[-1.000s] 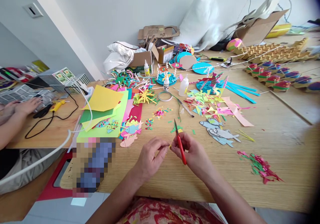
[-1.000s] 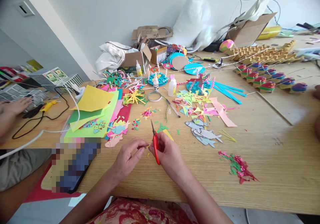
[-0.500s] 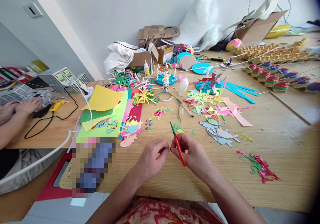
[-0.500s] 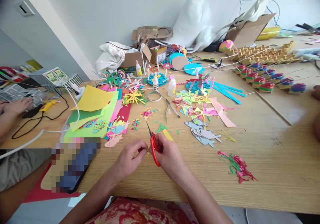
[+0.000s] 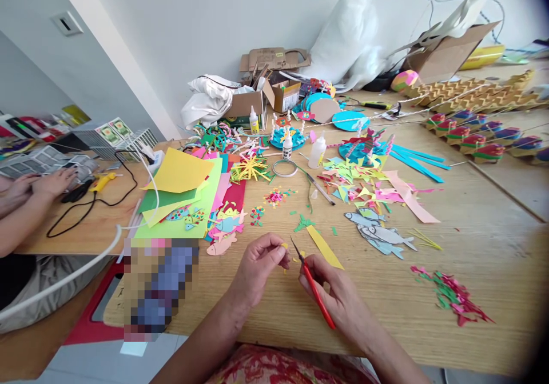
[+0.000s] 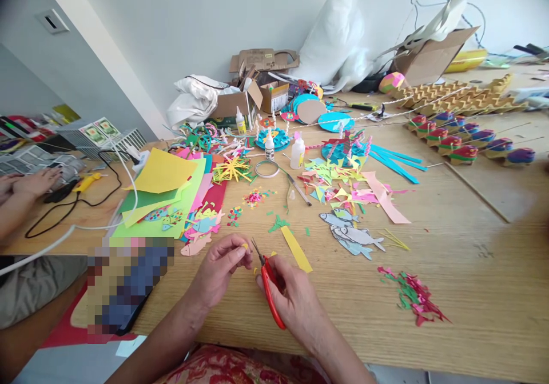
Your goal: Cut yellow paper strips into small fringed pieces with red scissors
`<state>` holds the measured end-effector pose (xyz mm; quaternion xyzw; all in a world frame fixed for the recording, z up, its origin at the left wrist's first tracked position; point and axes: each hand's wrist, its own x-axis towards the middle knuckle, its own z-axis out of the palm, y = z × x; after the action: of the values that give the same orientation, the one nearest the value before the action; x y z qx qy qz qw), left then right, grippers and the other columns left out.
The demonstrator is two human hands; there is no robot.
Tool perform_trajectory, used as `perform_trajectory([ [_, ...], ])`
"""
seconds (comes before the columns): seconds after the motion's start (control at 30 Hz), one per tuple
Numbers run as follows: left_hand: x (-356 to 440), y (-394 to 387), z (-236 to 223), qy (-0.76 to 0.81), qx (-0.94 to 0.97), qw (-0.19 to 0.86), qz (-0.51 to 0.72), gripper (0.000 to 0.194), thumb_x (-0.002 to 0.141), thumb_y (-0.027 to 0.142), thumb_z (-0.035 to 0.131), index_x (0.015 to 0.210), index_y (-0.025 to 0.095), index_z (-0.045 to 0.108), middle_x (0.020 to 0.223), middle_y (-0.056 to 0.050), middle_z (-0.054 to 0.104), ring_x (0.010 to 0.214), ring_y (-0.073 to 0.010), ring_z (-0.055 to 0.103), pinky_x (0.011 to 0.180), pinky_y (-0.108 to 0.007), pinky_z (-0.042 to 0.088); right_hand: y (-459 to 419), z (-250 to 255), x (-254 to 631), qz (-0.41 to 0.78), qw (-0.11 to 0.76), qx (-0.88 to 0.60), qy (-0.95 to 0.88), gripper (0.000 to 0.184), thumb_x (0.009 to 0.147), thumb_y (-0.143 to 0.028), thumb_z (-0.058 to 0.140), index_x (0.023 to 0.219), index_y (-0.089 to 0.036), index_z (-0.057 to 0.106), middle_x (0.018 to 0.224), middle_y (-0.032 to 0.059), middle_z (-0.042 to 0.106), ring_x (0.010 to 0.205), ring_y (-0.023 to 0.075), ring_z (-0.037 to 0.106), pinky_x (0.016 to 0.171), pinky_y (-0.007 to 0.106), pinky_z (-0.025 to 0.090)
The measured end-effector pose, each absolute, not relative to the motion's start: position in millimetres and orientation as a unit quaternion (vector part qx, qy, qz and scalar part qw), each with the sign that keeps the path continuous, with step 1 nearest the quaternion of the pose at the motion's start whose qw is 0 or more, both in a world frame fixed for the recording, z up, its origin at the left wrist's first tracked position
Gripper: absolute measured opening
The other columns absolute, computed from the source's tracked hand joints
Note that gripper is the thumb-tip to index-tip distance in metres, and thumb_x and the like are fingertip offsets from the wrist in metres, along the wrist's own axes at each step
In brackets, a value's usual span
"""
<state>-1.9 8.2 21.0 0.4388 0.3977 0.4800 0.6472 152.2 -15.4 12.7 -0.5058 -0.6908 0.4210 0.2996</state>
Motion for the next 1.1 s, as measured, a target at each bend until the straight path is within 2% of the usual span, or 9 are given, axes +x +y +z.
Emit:
perform_trajectory([
  [0.3,3.6,7.0,27.1,0.389,0.399,0.671,0.489,0.01,0.072,0.022,0.059,0.071,0.013,0.061,0.067,-0.001,0.058,0.06,-0.0092,0.053,0.059,-0.021,0.044,-14.7,15.5,148.1,0.411,0.302,-0.492,-0.705,0.024,0.084,-0.034,0.04,0.067,-0.019,0.046,0.057,-0.0041,0.043,0.053,0.0111,0.04,0.048,0.022,0.03],
  [0.83,2.8,6.3,27.6,0.404,0.381,0.679,0.48,0.015,0.069,0.027,0.063,0.069,0.012,0.061,0.063,-0.002,0.06,0.056,-0.0096,0.053,0.057,-0.022,0.045,-16.1,10.0,148.2,0.383,0.306,-0.492,-0.72,0.026,0.085,-0.033,0.04,0.066,-0.018,0.048,0.054,-0.0045,0.042,0.049,0.0097,0.036,0.046,0.021,0.028],
  [1.1,-2.3,6.6,25.2,0.393,0.401,0.686,0.464,0.014,0.072,0.025,0.06,0.072,0.012,0.062,0.065,-0.003,0.06,0.059,-0.0103,0.054,0.056,-0.021,0.046,-16.9,10.1,149.9,0.393,0.3,-0.483,-0.723,0.028,0.086,-0.034,0.039,0.066,-0.018,0.049,0.054,-0.0044,0.041,0.05,0.0097,0.035,0.046,0.021,0.029],
])
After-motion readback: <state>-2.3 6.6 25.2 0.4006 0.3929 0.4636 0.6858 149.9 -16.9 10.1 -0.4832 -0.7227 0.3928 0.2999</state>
